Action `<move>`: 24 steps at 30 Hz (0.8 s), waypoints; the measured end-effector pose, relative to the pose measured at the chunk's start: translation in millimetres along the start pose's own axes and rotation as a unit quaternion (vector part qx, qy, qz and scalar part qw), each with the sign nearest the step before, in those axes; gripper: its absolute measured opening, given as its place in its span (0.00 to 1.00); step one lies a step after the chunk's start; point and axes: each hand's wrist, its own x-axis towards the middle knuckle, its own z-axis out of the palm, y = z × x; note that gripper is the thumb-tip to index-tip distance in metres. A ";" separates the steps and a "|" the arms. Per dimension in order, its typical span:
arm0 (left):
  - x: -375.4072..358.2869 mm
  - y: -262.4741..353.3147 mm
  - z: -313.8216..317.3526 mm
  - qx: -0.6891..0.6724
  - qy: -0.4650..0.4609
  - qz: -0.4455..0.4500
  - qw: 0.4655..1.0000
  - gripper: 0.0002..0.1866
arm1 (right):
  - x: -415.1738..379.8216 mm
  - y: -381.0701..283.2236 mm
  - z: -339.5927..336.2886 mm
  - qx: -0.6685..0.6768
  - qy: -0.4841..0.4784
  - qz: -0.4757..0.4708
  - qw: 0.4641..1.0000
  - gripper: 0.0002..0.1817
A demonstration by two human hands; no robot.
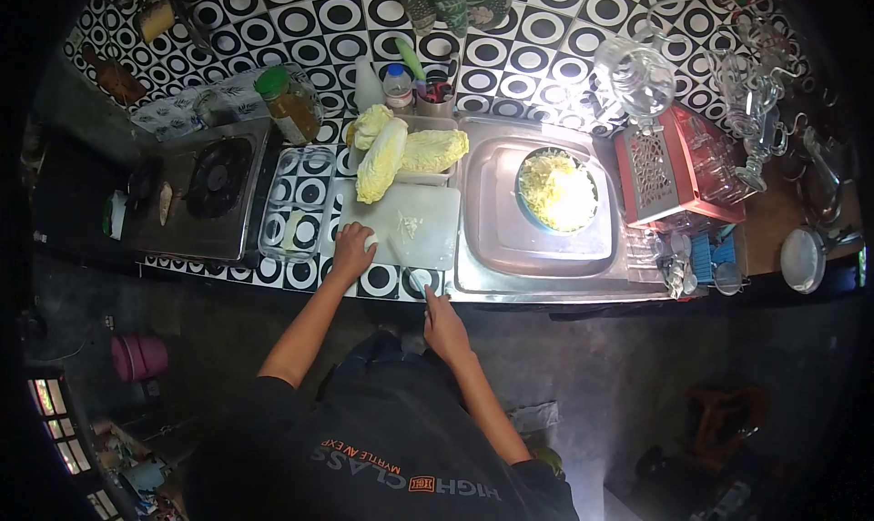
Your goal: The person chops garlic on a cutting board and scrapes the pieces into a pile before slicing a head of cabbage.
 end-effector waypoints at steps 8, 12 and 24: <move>-1.8 -19.2 6.8 -0.049 0.040 0.058 0.996 0.12 | 11.0 -41.3 21.7 -0.019 -0.020 0.063 0.998 0.29; -7.7 -22.4 10.5 -0.079 0.082 0.077 0.991 0.11 | 17.0 -50.9 34.4 -0.027 -0.022 0.082 0.996 0.30; -12.4 -19.8 12.0 -0.072 0.115 0.090 0.987 0.09 | 17.9 -77.4 50.5 -0.054 -0.020 0.096 0.994 0.29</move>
